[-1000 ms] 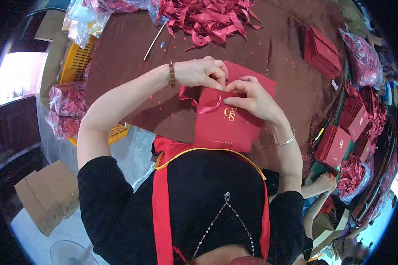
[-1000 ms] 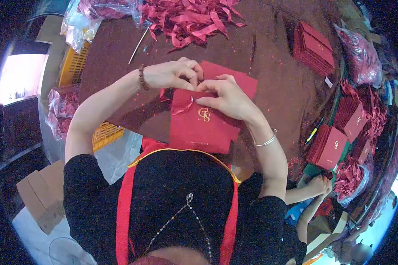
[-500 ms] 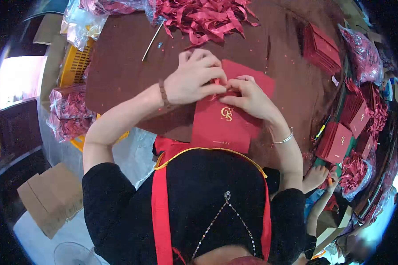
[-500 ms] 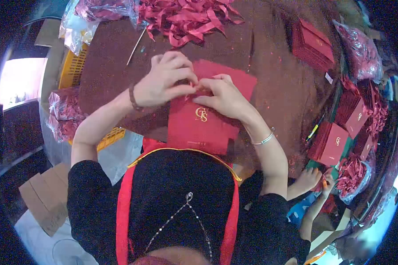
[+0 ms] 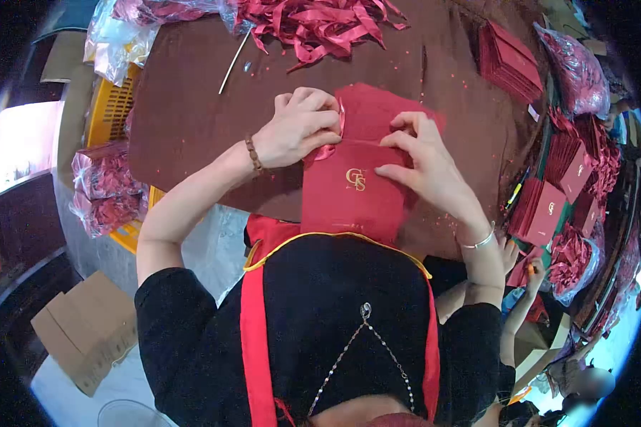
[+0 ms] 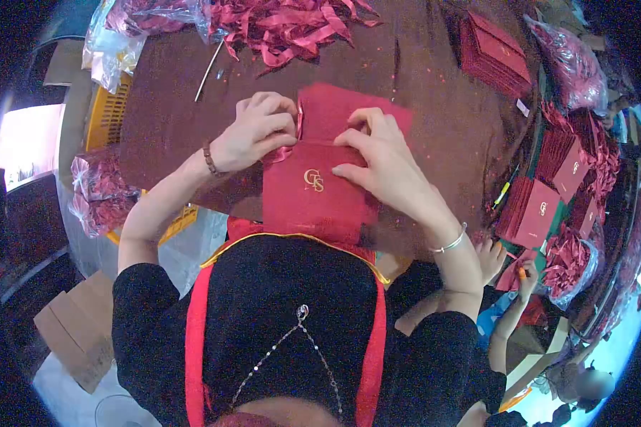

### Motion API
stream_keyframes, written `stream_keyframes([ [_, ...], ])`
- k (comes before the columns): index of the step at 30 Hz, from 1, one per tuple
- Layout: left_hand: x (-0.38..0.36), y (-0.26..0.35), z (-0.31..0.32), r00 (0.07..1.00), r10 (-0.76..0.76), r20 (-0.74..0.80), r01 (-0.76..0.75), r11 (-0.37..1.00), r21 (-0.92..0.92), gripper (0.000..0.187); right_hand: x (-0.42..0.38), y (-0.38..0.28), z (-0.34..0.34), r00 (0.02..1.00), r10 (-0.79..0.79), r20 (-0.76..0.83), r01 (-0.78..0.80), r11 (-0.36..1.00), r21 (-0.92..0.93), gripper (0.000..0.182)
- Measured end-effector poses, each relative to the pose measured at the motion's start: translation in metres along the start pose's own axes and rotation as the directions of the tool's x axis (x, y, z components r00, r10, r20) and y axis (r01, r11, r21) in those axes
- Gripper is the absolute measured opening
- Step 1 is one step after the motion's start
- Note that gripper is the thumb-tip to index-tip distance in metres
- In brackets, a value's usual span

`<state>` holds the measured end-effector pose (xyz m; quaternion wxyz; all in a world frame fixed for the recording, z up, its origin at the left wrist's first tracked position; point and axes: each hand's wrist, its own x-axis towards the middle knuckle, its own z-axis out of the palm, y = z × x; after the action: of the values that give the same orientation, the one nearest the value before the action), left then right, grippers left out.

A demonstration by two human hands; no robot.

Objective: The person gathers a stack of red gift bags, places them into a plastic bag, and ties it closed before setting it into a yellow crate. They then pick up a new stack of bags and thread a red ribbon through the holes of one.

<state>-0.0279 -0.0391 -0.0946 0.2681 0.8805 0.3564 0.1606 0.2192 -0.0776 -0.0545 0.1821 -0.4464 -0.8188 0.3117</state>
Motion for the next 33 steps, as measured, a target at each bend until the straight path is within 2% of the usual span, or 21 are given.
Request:
stream_keyframes([
  [2, -0.002, -0.001, 0.001, 1.0, -0.013, 0.016, 0.013, 1.0, -0.007, 0.01, -0.004, -0.009, 0.002, 0.997, 0.075, -0.012, -0.074, 0.995, 0.062, 0.032],
  [7, -0.002, -0.005, 0.001, 0.999, -0.005, 0.041, 0.005, 1.0, -0.02, 0.011, -0.012, 0.003, 0.013, 0.993, 0.086, -0.077, -0.069, 0.976, 0.208, 0.03],
  [9, -0.003, -0.007, 0.003, 0.995, -0.051, 0.087, 0.057, 0.996, -0.061, 0.012, -0.014, 0.008, 0.016, 0.982, 0.186, 0.008, -0.176, 0.913, 0.368, 0.028],
  [10, -0.005, -0.008, 0.004, 0.997, -0.049, 0.059, 0.053, 0.997, -0.059, 0.013, -0.013, 0.013, 0.021, 0.983, 0.185, 0.001, -0.171, 0.91, 0.378, 0.026],
  [12, -0.01, -0.021, 0.009, 0.98, -0.158, -0.121, 0.146, 0.983, -0.108, 0.014, -0.011, 0.024, 0.028, 0.966, 0.255, 0.046, -0.246, 0.846, 0.472, 0.026],
  [13, -0.014, -0.029, 0.004, 0.967, -0.179, -0.182, 0.168, 0.983, -0.075, 0.015, -0.011, 0.026, 0.03, 0.937, 0.335, 0.097, -0.331, 0.765, 0.553, 0.025],
  [14, -0.021, -0.038, 0.006, 0.905, -0.284, -0.318, 0.253, 0.958, -0.135, 0.015, -0.011, 0.03, 0.031, 0.937, 0.337, 0.093, -0.329, 0.763, 0.556, 0.025],
  [15, -0.03, -0.046, 0.003, 0.892, -0.313, -0.325, 0.314, 0.948, -0.052, 0.014, -0.011, 0.033, 0.032, 0.939, 0.332, 0.092, -0.325, 0.767, 0.554, 0.025],
  [17, -0.047, -0.053, 0.003, 0.889, -0.335, -0.311, 0.344, 0.939, -0.028, 0.02, -0.009, 0.034, 0.032, 0.925, 0.365, 0.111, -0.364, 0.759, 0.539, 0.025],
  [18, -0.053, -0.055, 0.005, 0.933, -0.235, -0.274, 0.25, 0.968, 0.02, 0.031, -0.007, 0.037, 0.033, 0.929, 0.356, 0.101, -0.346, 0.742, 0.575, 0.026],
  [20, -0.062, -0.045, 0.012, 0.966, -0.168, -0.194, 0.205, 0.96, 0.191, 0.038, -0.004, 0.038, 0.033, 0.919, 0.375, 0.12, -0.361, 0.681, 0.637, 0.027],
  [23, -0.065, -0.037, 0.018, 0.975, -0.155, -0.158, 0.198, 0.928, 0.316, 0.038, -0.003, 0.042, 0.034, 0.909, 0.387, 0.153, -0.388, 0.653, 0.651, 0.027],
  [26, -0.064, -0.048, 0.02, 0.968, -0.127, -0.217, 0.182, 0.949, 0.256, 0.025, -0.004, 0.043, 0.036, 0.911, 0.387, 0.143, -0.379, 0.648, 0.661, 0.028],
  [29, -0.061, -0.046, 0.016, 0.917, -0.14, -0.374, 0.188, 0.977, 0.097, 0.018, -0.005, 0.044, 0.036, 0.917, 0.376, 0.13, -0.359, 0.638, 0.681, 0.028],
  [30, -0.059, -0.045, 0.016, 0.864, -0.263, -0.429, 0.236, 0.965, -0.115, 0.015, -0.004, 0.043, 0.035, 0.916, 0.379, 0.133, -0.365, 0.649, 0.667, 0.028],
  [31, -0.058, -0.042, 0.013, 0.823, -0.394, -0.409, 0.213, 0.882, -0.42, 0.014, -0.004, 0.042, 0.035, 0.914, 0.382, 0.136, -0.373, 0.66, 0.652, 0.028],
  [32, -0.057, -0.038, 0.009, 0.786, -0.512, -0.347, 0.162, 0.712, -0.683, 0.012, -0.005, 0.043, 0.037, 0.913, 0.385, 0.132, -0.369, 0.647, 0.667, 0.028],
  [33, -0.057, -0.042, 0.007, 0.783, -0.522, -0.339, 0.064, 0.61, -0.79, 0.01, -0.005, 0.044, 0.038, 0.913, 0.386, 0.13, -0.368, 0.646, 0.668, 0.028],
])
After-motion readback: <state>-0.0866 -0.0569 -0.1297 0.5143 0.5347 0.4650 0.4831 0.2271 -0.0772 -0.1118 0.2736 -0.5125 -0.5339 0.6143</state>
